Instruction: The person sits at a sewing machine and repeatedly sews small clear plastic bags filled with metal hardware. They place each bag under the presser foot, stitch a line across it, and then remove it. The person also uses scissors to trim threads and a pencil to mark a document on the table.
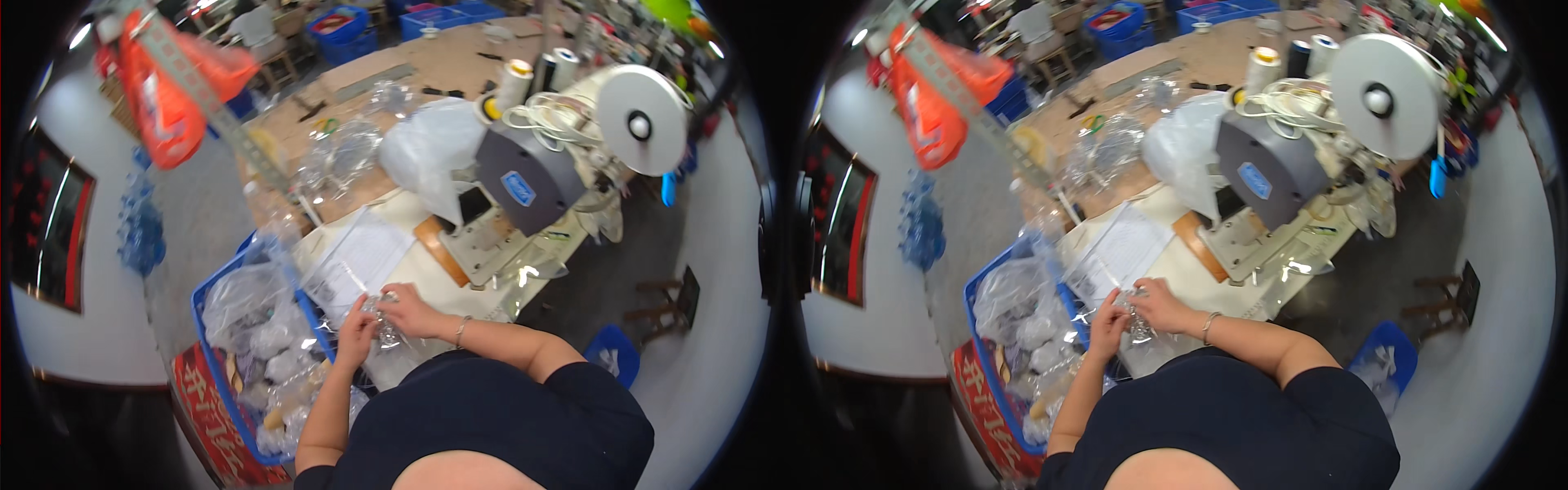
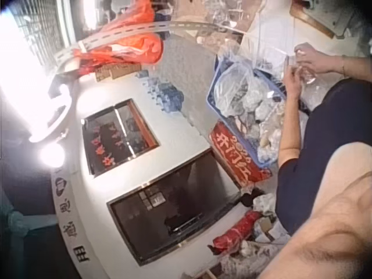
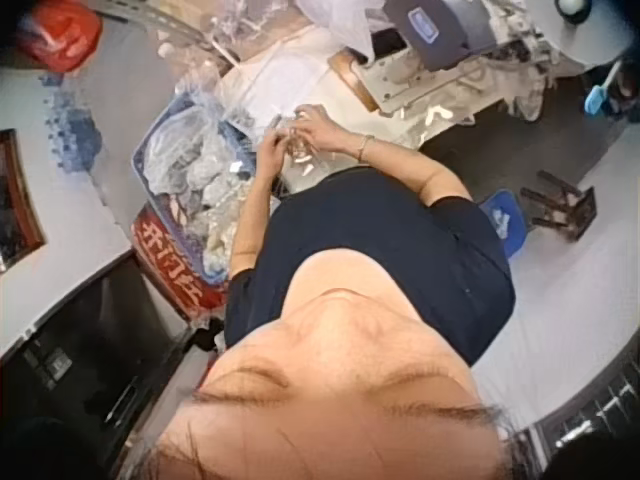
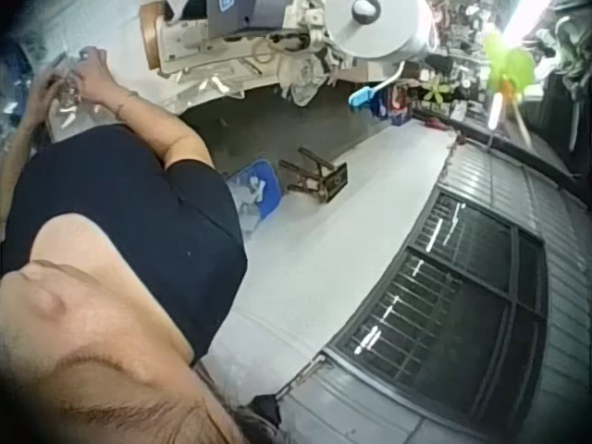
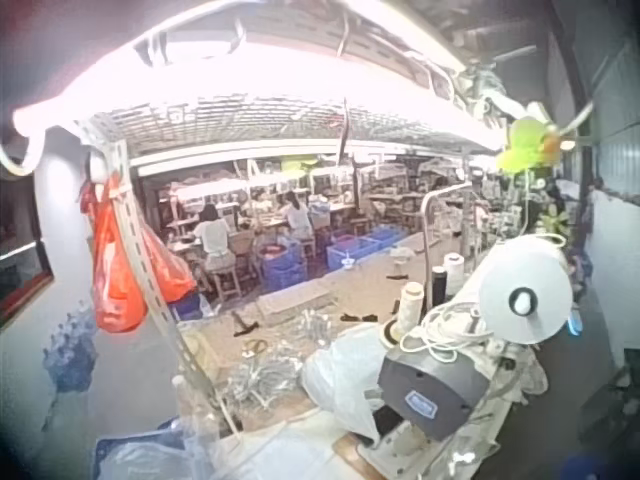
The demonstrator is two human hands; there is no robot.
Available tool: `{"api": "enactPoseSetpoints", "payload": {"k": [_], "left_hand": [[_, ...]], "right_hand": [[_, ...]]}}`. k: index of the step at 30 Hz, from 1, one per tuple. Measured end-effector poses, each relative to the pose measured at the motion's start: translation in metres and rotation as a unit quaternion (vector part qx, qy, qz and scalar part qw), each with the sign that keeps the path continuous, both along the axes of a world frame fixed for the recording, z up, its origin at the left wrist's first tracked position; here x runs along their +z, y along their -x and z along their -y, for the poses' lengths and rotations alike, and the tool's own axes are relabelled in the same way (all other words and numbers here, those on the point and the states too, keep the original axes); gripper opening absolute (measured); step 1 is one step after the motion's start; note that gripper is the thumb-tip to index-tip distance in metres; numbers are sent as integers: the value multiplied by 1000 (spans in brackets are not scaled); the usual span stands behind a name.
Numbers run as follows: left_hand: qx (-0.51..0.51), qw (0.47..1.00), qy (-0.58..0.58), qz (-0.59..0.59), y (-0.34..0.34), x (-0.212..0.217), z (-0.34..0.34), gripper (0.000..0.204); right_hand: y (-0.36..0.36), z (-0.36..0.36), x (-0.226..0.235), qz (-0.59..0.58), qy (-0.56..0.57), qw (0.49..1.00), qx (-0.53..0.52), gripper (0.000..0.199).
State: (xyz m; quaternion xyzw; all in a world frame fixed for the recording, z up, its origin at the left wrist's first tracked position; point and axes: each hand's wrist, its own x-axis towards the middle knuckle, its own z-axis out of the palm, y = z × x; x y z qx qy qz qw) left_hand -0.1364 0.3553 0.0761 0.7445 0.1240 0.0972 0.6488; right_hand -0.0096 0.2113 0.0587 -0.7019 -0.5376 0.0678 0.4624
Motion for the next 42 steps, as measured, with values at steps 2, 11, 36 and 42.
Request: {"api": "enactPoseSetpoints", "payload": {"k": [2, 11, 36, 42], "left_hand": [[-4, 991, 135, -26, -5, -12, -8, 6], [22, 989, 17, -144, -46, 1, 7, 10], [63, 984, -133, -104, -29, -8, 26, 3], [63, 981, -144, -113, -33, -2, 21, 7]], "right_hand": [[4, 4, -10, 49, 21, 998, 40, 24], [-118, 151, -78, -234, -56, 884, -400, 16], [-79, 173, 16, -220, 256, 897, -286, 35], [-151, -71, 26, 40, 255, 953, -156, 29]]}}
